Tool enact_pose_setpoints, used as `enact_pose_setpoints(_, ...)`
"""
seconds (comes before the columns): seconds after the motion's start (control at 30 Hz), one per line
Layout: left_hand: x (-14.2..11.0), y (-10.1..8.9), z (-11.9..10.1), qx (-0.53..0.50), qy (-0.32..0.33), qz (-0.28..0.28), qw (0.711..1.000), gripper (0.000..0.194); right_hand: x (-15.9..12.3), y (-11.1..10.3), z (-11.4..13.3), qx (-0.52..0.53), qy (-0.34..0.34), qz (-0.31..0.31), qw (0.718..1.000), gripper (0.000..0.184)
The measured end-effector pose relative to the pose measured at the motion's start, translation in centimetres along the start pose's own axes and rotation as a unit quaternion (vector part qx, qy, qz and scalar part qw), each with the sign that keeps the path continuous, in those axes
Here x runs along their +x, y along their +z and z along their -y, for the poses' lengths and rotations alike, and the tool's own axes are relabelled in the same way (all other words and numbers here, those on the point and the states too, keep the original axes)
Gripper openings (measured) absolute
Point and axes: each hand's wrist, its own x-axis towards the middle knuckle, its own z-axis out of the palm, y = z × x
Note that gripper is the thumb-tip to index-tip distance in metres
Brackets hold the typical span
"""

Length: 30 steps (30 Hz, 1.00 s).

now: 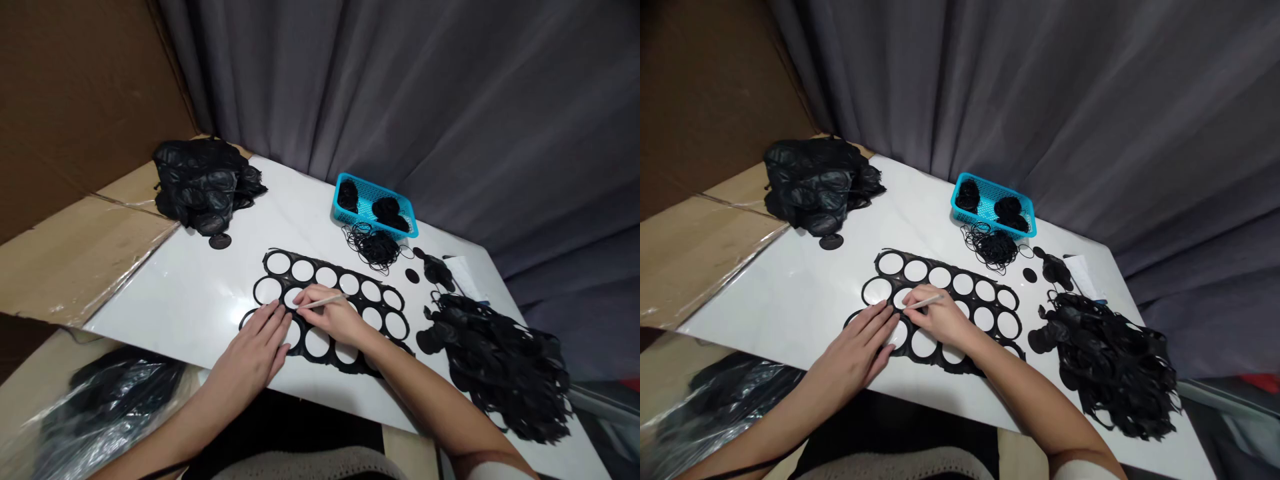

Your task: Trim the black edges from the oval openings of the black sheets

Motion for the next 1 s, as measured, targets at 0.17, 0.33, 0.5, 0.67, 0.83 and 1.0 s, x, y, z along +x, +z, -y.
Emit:
enact_pose_setpoints(0.17,0.2,0.1,0.2,-0.01,0.009,0.006,1.0,0.041,-0.3,0.2,-0.6,-0.193,-0.143,0.045,0.97,0.01)
enact_pose_setpoints(0.33,-0.2,0.5,0.6,-0.025,-0.001,0.009,1.0,0.039,2.0,-4.1,-3.4,-0.159,0.02,-0.225,0.961,0.021)
enact_pose_setpoints(0.5,0.7,0.1,0.7,-0.014,-0.003,-0.029,0.999,0.033,0.5,-6.7,-3.2,-0.039,0.112,-0.227,0.967,0.017)
enact_pose_setpoints(0.67,2.6,0.5,-1.0,-0.062,0.027,-0.013,0.998,0.04,-2.7,-3.8,-1.0,0.055,0.143,-0.063,0.986,0.012)
enact_pose_setpoints(0.83,2.5,1.8,-2.0,-0.066,0.05,0.013,0.996,0.044,-3.5,-2.5,-0.9,0.073,0.144,-0.046,0.986,0.012)
enact_pose_setpoints(1.0,2.2,1.8,-1.8,-0.082,0.041,0.017,0.996,0.045,-3.5,-2.6,-0.9,0.073,0.136,-0.041,0.987,0.013)
